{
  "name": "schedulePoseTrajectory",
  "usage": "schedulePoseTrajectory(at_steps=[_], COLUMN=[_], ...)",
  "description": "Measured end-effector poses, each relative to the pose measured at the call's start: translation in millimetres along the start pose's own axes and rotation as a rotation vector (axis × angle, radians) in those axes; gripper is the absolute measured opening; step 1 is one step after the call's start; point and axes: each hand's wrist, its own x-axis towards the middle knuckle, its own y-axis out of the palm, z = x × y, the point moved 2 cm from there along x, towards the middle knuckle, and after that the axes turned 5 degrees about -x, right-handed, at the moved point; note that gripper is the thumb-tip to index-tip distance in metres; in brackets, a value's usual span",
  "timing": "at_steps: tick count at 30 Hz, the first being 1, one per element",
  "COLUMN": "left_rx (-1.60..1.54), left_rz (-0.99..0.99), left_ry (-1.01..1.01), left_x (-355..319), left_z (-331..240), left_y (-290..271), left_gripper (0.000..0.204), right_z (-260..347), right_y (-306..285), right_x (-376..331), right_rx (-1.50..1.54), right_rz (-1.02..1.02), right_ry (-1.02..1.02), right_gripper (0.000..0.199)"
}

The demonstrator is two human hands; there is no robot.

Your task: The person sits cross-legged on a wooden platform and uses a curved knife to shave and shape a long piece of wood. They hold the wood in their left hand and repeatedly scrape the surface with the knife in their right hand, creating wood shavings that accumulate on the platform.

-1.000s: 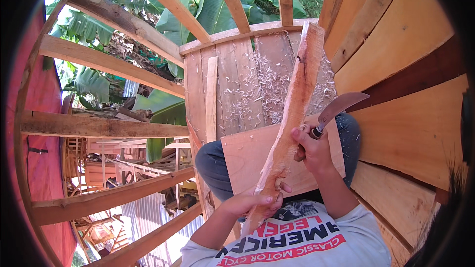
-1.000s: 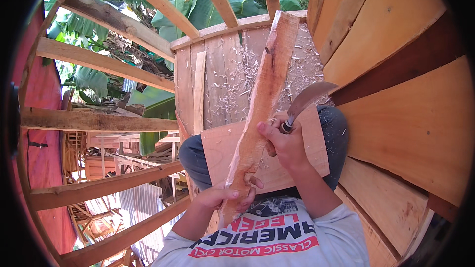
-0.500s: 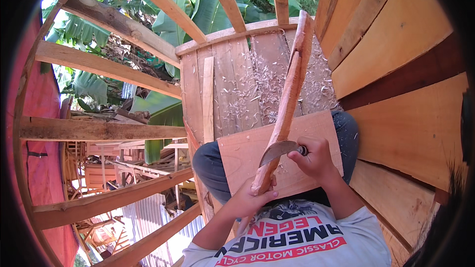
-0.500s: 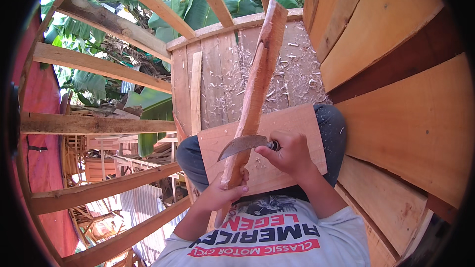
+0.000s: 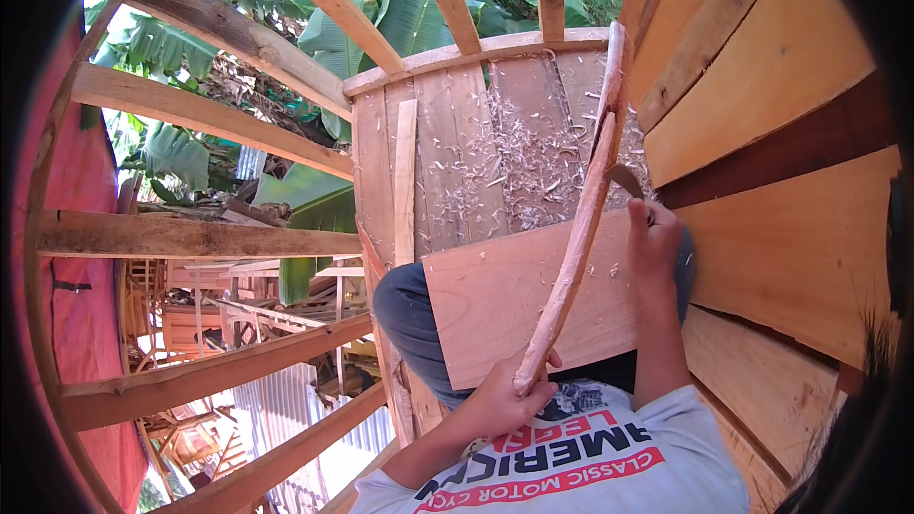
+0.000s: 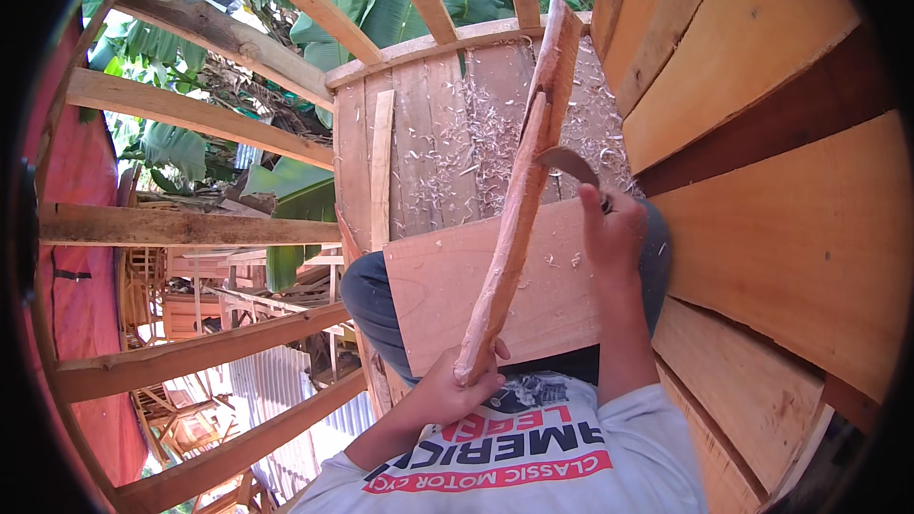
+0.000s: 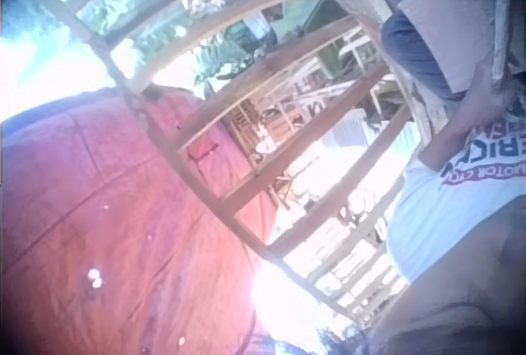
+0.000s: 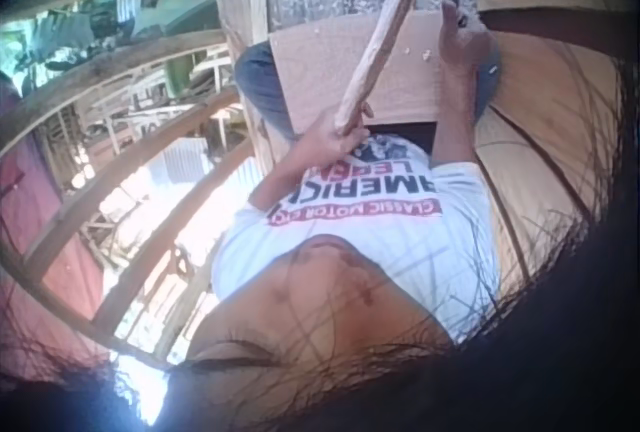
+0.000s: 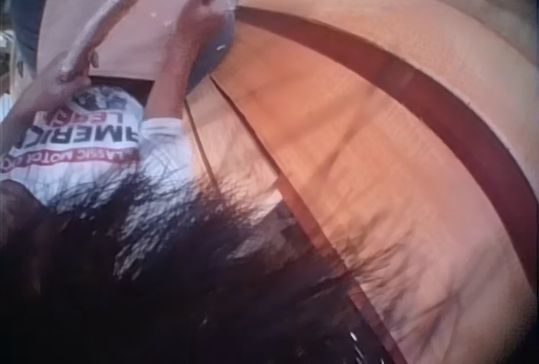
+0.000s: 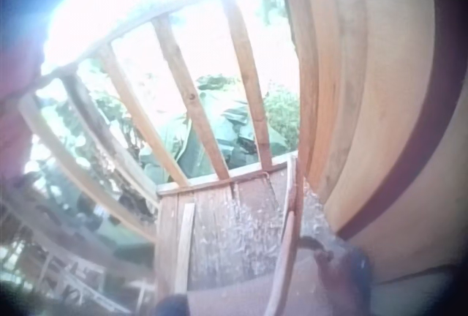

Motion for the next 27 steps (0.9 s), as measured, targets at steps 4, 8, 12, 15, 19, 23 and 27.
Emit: schedulePoseTrajectory(at_steps=[4, 8, 12, 15, 19, 23, 27], left_rx=[-0.195, -0.338, -0.298, -0.130, 0.004, 0.024, 0.098], left_rz=[-0.081, -0.012, -0.049, -0.054, 0.054, -0.011, -0.174], left_ry=[-0.216, -0.213, -0.081, -0.111, -0.173, -0.084, -0.096], left_x=[2, 8, 16, 14, 3, -2, 11], left_z=[-15, -15, -32, -33, -14, -1, -18], left_y=[-10, -24, -15, -20, -12, 3, -22], left_gripper=[0.028, 0.031, 0.030, 0.031, 0.031, 0.029, 0.030], right_z=[7, 43, 54, 48, 18, 1, 1], right_y=[-44, -27, -6, 0, 1, -48, -38], right_x=[26, -13, -51, -52, -10, 44, 19], right_rx=[0.018, -0.049, -0.129, -0.142, -0.056, -0.105, 0.059], right_rz=[-0.057, 0.169, 0.311, 0.256, -0.006, -0.147, 0.064], right_ry=[-0.119, -0.375, -0.478, -0.458, -0.167, -0.002, -0.073], right_gripper=[0.063, 0.063, 0.061, 0.062, 0.066, 0.064, 0.065])
